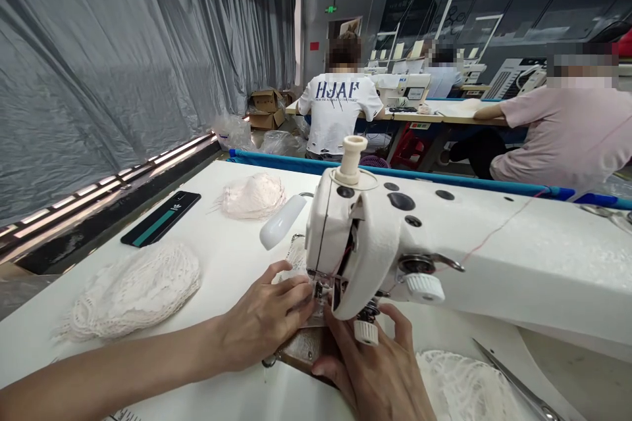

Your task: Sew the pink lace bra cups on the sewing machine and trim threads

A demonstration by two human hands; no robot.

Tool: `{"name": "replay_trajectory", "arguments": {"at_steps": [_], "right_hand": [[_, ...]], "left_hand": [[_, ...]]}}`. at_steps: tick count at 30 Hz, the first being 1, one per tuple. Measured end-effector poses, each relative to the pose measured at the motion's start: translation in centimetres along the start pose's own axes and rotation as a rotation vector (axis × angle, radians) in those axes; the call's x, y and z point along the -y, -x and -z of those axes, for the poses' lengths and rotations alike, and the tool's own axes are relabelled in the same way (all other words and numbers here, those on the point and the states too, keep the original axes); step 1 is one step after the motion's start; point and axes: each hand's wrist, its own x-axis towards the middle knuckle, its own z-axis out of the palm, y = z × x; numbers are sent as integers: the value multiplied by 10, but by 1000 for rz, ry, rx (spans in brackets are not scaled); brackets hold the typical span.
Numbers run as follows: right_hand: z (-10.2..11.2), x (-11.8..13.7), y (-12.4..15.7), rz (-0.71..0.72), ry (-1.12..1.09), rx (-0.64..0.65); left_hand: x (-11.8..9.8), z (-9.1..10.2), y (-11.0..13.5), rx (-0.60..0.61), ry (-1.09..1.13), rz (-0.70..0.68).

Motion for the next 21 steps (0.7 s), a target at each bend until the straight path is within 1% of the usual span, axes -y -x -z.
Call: {"name": "replay_trajectory", "arguments": {"at_steps": [2, 5, 10, 12, 16, 21], "right_hand": [[-1, -2, 2, 29, 10, 17], [0, -4, 4, 35, -6, 21], [9, -5, 8, 24, -93, 24], [14, -5, 8, -39, -177, 28], [20, -1, 5, -235, -284, -70], [20, 3, 3, -303, -286, -118]], "left_hand": [[-1, 1, 0, 23, 10, -13], [-2, 2, 0, 41, 25, -11], [-4, 6, 3, 71, 33, -51], [-5, 7, 3, 74, 29, -53], [-11, 8, 4, 36, 23, -48], [-17, 5, 6, 2, -34, -24]]}}
